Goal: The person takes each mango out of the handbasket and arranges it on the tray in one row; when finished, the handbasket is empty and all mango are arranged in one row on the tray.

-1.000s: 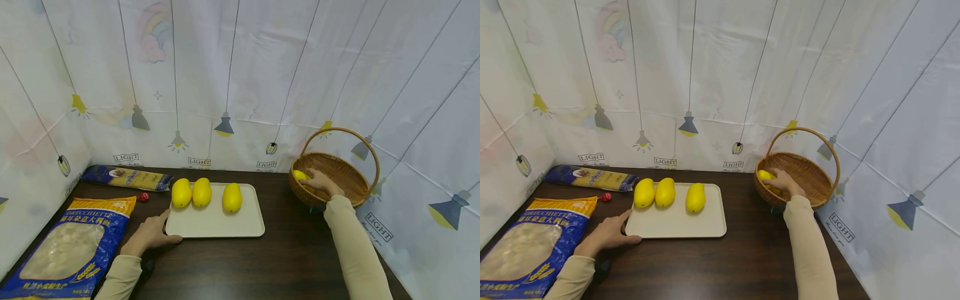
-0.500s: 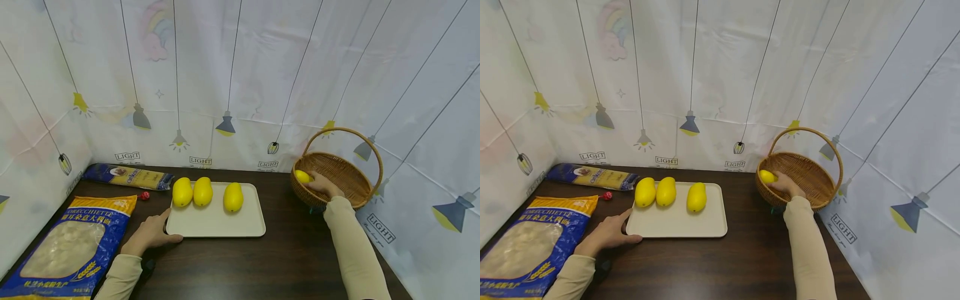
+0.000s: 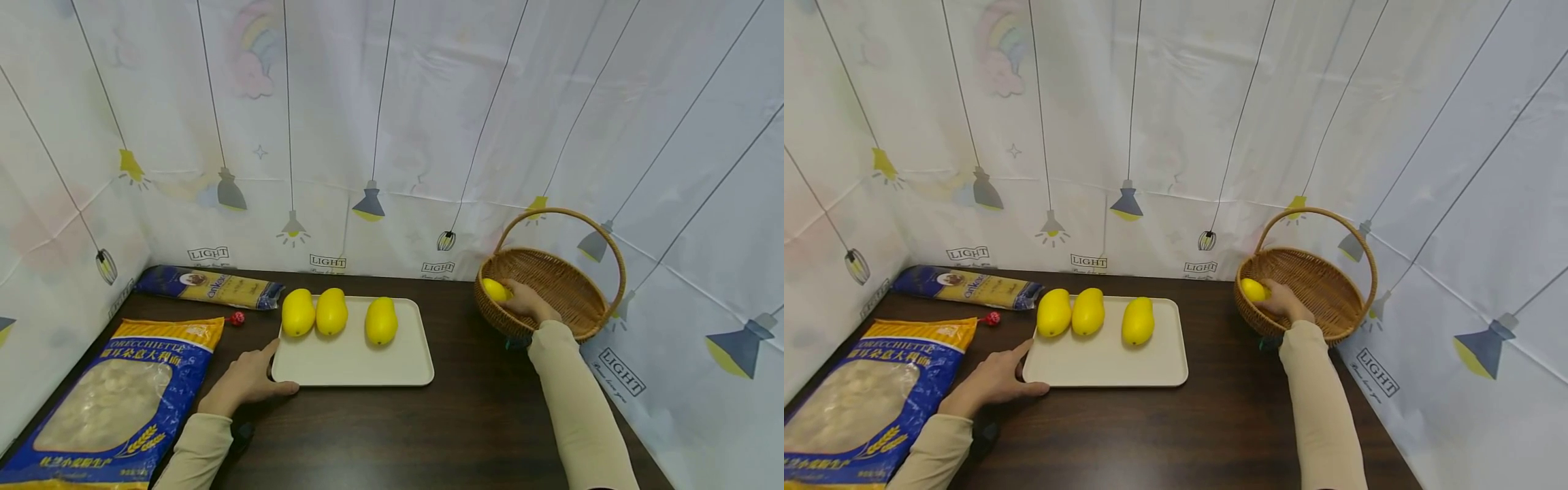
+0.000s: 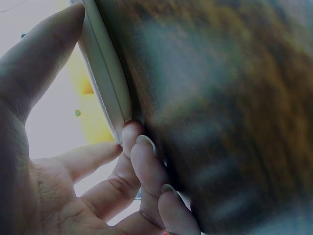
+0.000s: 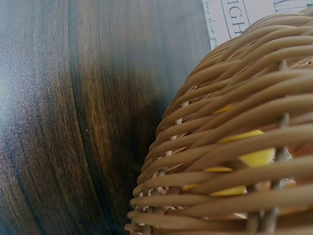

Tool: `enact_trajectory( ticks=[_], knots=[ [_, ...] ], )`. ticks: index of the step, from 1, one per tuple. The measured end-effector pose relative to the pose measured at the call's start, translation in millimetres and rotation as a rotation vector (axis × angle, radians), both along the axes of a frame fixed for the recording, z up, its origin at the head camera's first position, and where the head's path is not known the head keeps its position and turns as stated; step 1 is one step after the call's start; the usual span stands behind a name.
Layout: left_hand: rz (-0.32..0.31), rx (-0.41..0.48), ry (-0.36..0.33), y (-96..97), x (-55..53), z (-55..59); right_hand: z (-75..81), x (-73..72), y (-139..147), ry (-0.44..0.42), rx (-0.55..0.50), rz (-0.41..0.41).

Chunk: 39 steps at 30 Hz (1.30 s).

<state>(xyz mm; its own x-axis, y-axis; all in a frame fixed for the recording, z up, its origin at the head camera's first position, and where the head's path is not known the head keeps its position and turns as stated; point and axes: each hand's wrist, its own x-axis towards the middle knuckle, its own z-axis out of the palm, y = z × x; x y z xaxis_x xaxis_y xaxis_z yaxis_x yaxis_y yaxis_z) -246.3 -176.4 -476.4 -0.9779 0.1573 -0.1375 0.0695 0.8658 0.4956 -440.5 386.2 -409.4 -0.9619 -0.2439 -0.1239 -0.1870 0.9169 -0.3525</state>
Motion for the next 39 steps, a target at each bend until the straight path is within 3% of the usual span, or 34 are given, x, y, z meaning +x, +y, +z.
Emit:
enact_trajectory(
  ticks=[10,23,39],
  knots=[
    [-0.004,0.002,0.007,0.3,1.9,2.4,12.6,7.2,1.5,0.100,-0.007,-0.025],
    [-0.012,0.002,-0.005,1.2,3.4,6.6,40.0,25.9,1.3,0.114,-0.101,-0.111],
    [-0.009,0.004,-0.001,2.1,3.2,6.2,56.8,29.6,-1.1,0.179,-0.105,-0.099]
  ],
)
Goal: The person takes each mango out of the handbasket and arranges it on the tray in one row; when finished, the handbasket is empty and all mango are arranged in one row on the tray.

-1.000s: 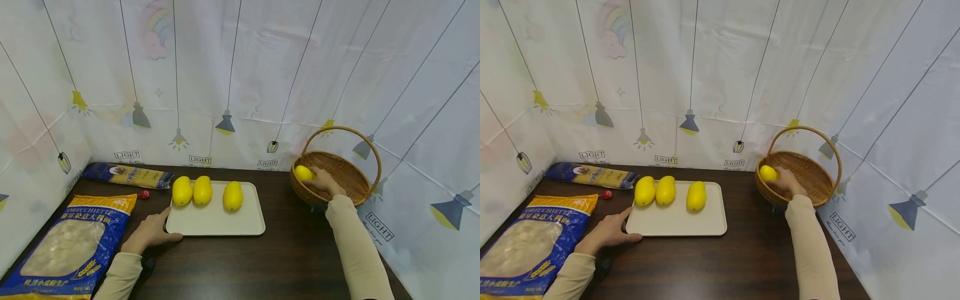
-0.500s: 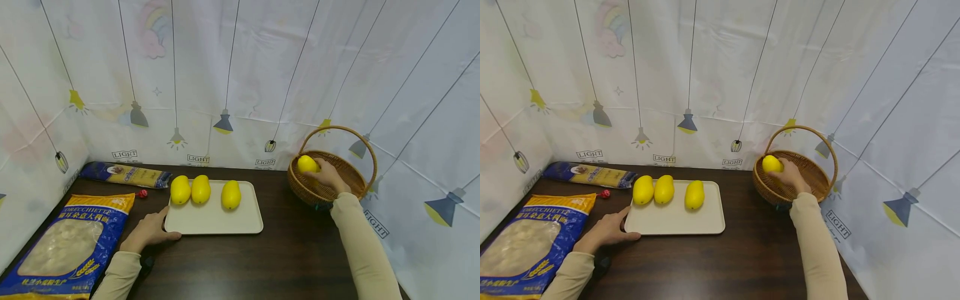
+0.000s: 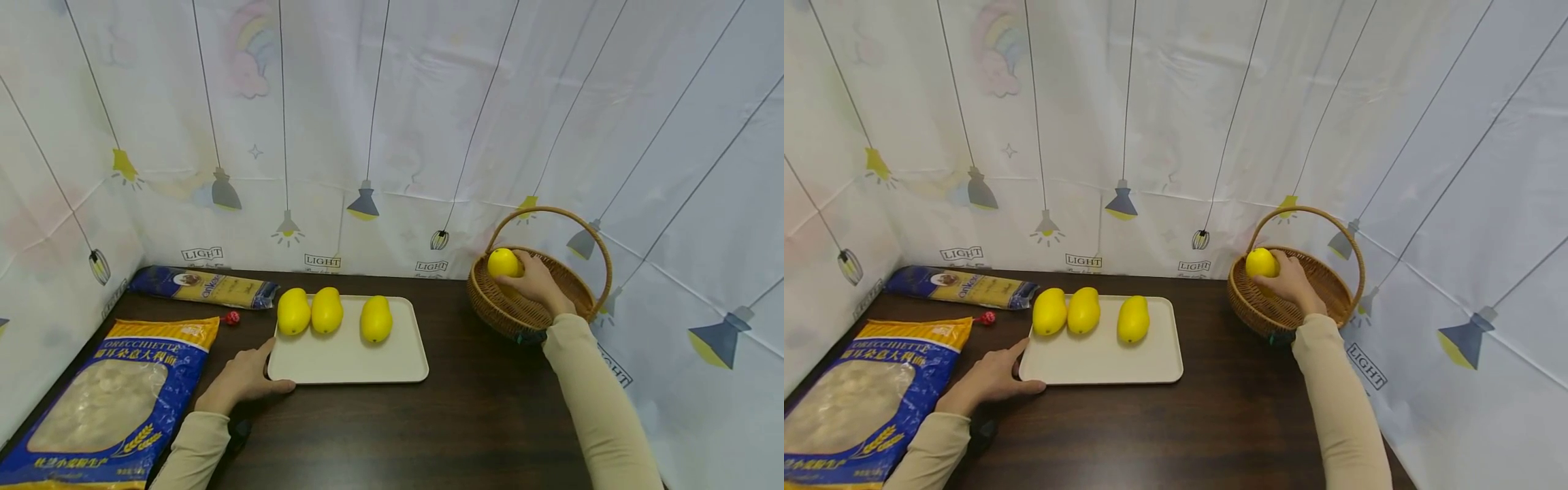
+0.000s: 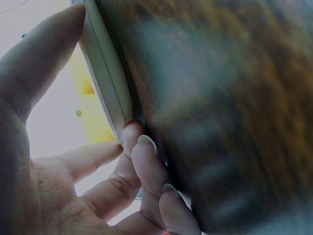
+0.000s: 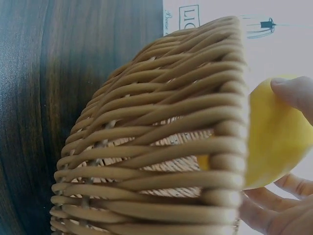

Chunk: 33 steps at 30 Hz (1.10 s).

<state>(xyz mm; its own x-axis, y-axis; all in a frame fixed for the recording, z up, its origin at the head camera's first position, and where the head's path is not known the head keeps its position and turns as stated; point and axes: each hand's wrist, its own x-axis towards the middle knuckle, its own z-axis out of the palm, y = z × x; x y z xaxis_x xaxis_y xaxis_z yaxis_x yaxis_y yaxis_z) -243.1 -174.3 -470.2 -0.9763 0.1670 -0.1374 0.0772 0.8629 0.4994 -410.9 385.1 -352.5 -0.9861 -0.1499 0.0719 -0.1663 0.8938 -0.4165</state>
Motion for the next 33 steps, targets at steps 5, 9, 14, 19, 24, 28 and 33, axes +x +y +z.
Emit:
enact_trajectory(
  ticks=[5,9,14,19,24,28,33],
  knots=[
    [0.003,-0.007,-0.004,-0.3,-0.4,-1.2,5.4,0.8,-6.8,0.033,-0.003,0.018],
    [0.010,-0.006,-0.014,-0.7,-0.1,-1.6,10.9,1.6,-11.6,0.060,-0.001,0.028],
    [0.009,0.002,-0.014,-0.7,-0.6,-2.0,15.6,2.5,-16.5,0.071,-0.015,0.024],
    [0.007,0.005,-0.014,-0.8,-1.0,-2.1,20.8,4.2,-23.5,0.092,-0.035,0.038],
    [0.007,0.002,-0.011,-0.3,-0.3,-1.3,27.7,6.1,-38.3,0.133,-0.053,0.063],
    [0.006,0.005,-0.007,0.1,0.4,-0.3,32.6,6.7,-53.9,0.150,-0.065,0.082],
    [0.007,0.008,-0.005,-0.1,1.1,-0.5,36.4,5.6,-72.8,0.192,-0.076,0.111]
  ],
)
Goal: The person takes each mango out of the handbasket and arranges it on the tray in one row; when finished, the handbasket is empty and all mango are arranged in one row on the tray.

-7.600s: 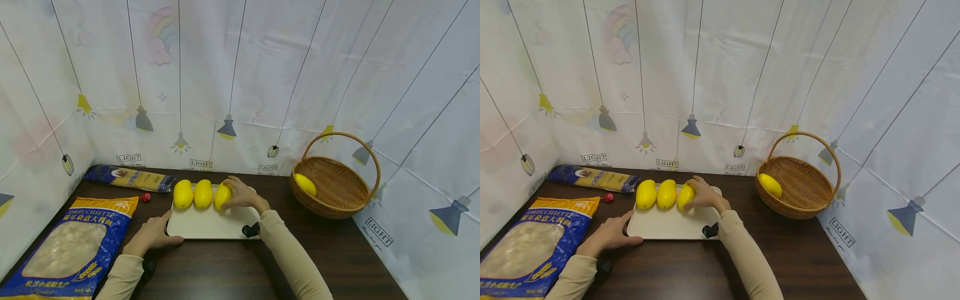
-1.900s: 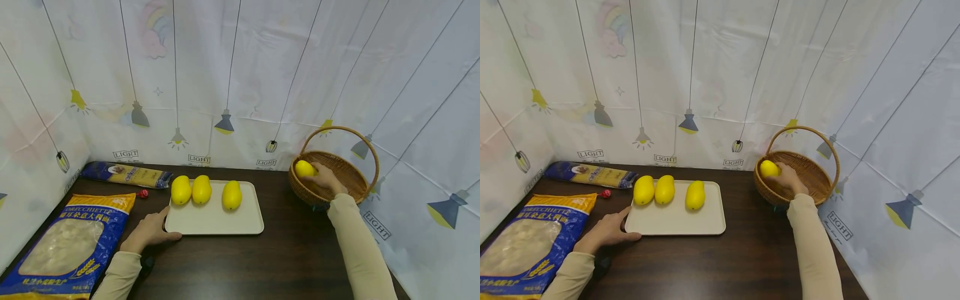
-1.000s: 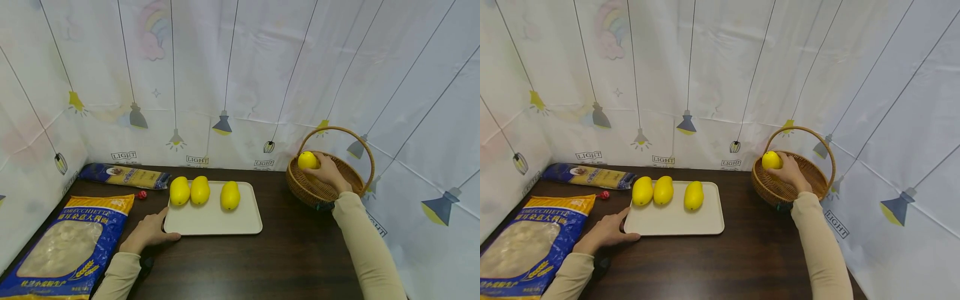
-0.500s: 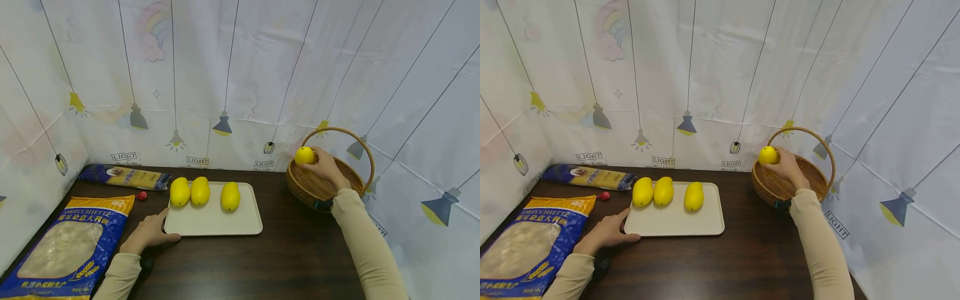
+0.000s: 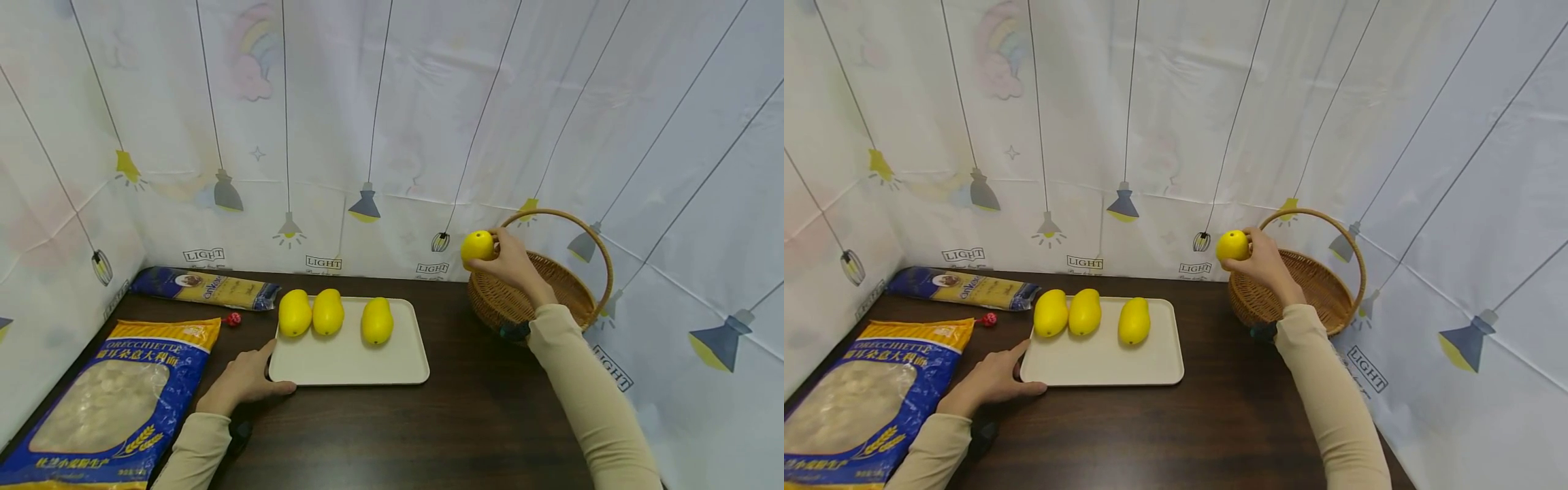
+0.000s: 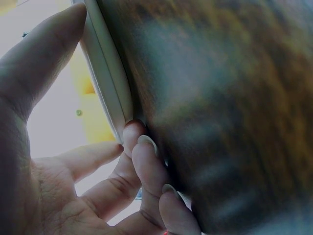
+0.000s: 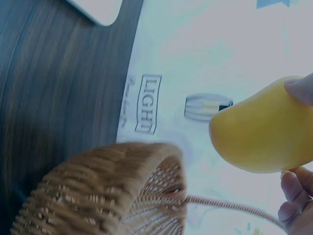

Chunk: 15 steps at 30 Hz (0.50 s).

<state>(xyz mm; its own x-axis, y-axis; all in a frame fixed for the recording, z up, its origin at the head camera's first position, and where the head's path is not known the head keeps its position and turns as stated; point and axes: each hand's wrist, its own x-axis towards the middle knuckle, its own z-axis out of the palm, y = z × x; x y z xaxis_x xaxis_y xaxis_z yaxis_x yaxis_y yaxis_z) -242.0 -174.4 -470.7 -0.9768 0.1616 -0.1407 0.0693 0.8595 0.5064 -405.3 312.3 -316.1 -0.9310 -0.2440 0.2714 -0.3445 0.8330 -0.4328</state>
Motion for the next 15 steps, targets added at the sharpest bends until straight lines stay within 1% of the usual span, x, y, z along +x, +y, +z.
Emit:
enact_trajectory(
  ticks=[5,10,15],
  knots=[
    [-0.001,-0.006,0.002,0.1,-2.2,-1.4,0.6,1.2,-13.8,0.015,-0.010,0.034],
    [-0.002,-0.005,0.000,-0.3,-2.1,-1.9,-1.9,2.7,-24.5,-0.014,-0.030,0.067],
    [-0.001,-0.004,0.002,-0.6,-1.3,-1.5,-6.7,0.9,-35.5,-0.038,-0.041,0.067]
  ],
)
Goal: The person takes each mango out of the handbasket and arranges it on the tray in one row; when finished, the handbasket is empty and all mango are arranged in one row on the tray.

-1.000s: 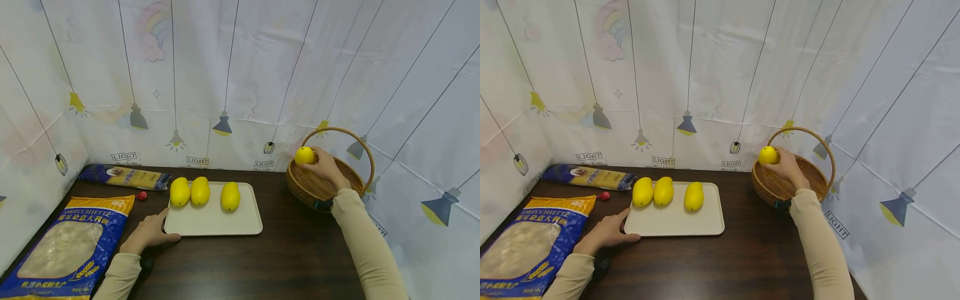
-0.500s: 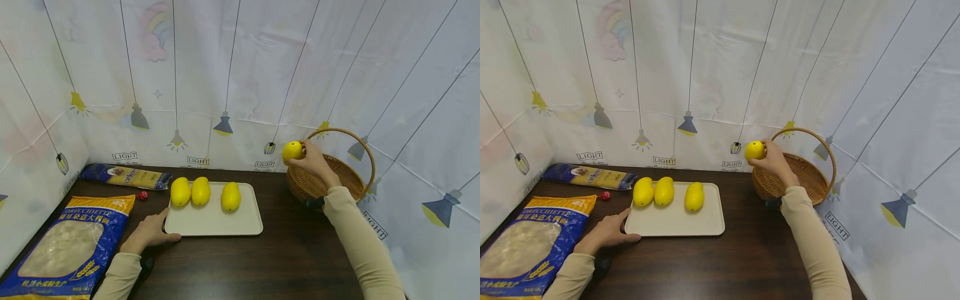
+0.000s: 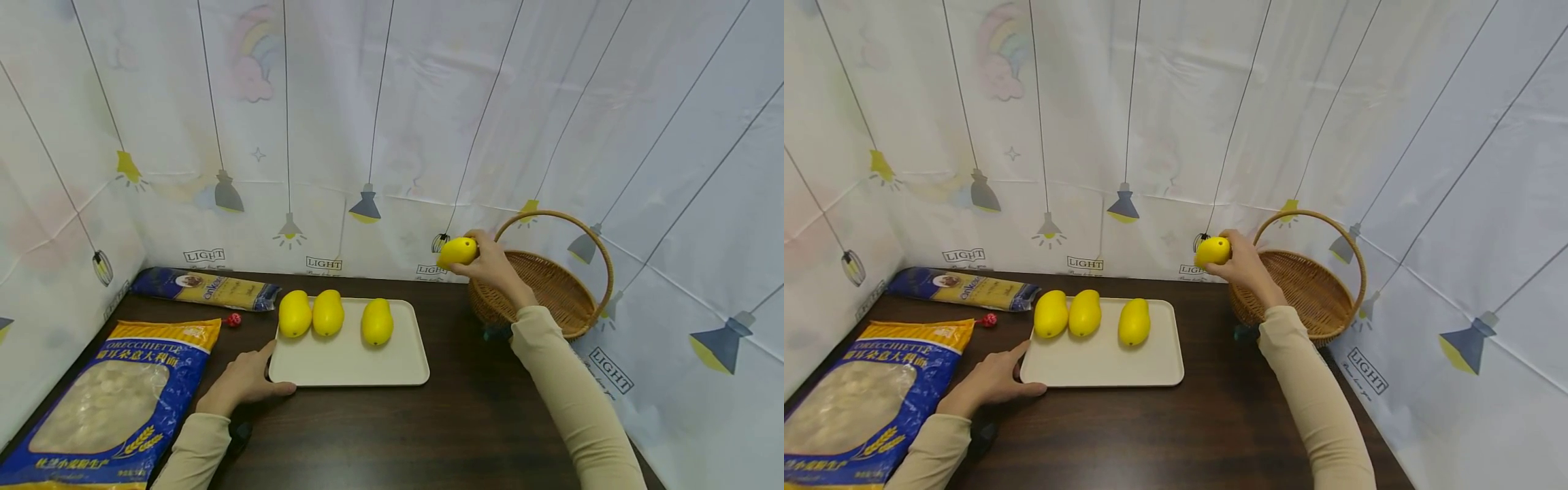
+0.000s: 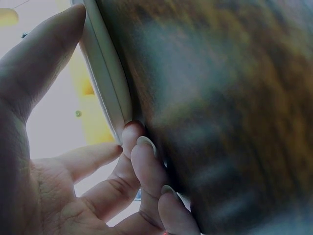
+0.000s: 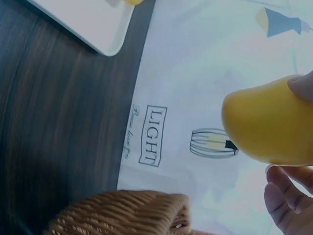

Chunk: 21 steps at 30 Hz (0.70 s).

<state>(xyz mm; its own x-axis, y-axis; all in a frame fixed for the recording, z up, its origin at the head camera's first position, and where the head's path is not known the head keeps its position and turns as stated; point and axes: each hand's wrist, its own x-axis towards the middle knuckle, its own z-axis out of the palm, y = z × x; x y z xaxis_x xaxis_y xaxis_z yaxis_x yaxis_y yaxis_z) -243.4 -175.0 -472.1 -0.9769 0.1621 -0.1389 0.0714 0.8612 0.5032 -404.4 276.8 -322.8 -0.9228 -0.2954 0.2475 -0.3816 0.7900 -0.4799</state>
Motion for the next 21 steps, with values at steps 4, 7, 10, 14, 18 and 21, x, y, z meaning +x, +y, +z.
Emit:
enact_trajectory(
  ticks=[4,7,10,14,18,21],
  knots=[
    [-0.002,0.000,-0.002,-0.1,0.0,0.0,-7.3,-2.0,-6.8,0.018,0.025,-0.007],
    [-0.002,-0.002,-0.006,-0.1,-0.8,-0.6,-14.0,-2.8,-12.4,0.015,0.018,0.002],
    [0.002,0.000,-0.010,-0.1,-1.6,-1.3,-21.9,-2.5,-18.2,-0.005,-0.005,0.020],
    [0.002,-0.002,-0.012,0.1,-1.7,-1.0,-34.8,-2.9,-24.4,-0.014,-0.012,0.036],
    [0.002,-0.001,-0.014,0.1,-1.6,-0.7,-49.7,-5.1,-29.8,-0.010,-0.001,0.053],
    [0.002,0.003,-0.015,-0.2,-1.3,-0.8,-60.5,-4.0,-35.0,-0.026,0.016,0.063]
  ],
)
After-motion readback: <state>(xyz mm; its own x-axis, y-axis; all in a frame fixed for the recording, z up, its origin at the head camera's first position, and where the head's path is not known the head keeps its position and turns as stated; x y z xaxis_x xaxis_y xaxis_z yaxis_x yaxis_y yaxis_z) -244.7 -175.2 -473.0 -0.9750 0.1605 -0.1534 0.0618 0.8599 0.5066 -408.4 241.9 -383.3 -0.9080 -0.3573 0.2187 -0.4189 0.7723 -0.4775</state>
